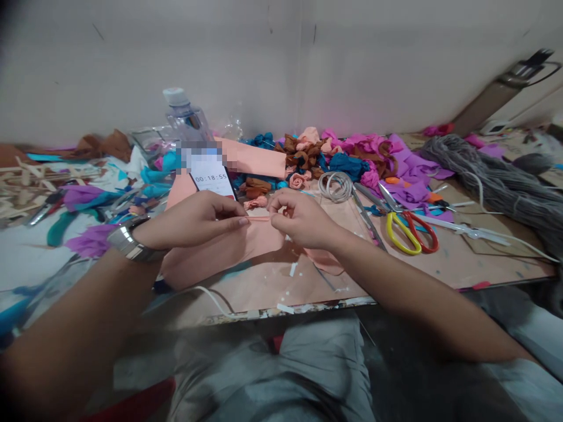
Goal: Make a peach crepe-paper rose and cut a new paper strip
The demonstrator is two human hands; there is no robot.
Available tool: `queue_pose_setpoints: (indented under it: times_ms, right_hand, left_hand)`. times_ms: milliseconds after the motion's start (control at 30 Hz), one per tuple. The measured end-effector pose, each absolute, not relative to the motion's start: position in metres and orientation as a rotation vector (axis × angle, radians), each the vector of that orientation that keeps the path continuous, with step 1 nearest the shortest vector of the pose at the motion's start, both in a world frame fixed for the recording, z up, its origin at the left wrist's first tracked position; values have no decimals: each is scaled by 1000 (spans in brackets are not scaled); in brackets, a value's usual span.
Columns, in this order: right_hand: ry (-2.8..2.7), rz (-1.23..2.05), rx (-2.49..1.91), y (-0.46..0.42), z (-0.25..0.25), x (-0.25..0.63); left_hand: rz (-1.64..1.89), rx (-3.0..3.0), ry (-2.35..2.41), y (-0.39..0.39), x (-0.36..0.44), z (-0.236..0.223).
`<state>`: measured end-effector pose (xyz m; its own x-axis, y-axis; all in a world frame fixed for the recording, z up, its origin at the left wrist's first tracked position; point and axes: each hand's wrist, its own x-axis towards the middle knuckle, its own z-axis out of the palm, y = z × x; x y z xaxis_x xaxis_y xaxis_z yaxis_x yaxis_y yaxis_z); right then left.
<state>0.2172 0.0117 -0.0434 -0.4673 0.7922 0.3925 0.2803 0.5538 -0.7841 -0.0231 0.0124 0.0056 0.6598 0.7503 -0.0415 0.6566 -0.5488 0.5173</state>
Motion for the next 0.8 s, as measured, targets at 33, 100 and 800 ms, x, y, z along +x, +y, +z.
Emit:
queue_pose_setpoints:
  times_ms: [33,100,800]
  right_hand:
    - [-2018,821,-864,12,-43,218]
    - [-2034,799,-862,11,-43,218]
    - [-2042,809,-988,11,-43,217]
  left_hand:
    - [244,2365,1083,14,-24,6]
    - [238,2346,1072,17,-27,6]
    - [-104,2505,1329,25,-40,6]
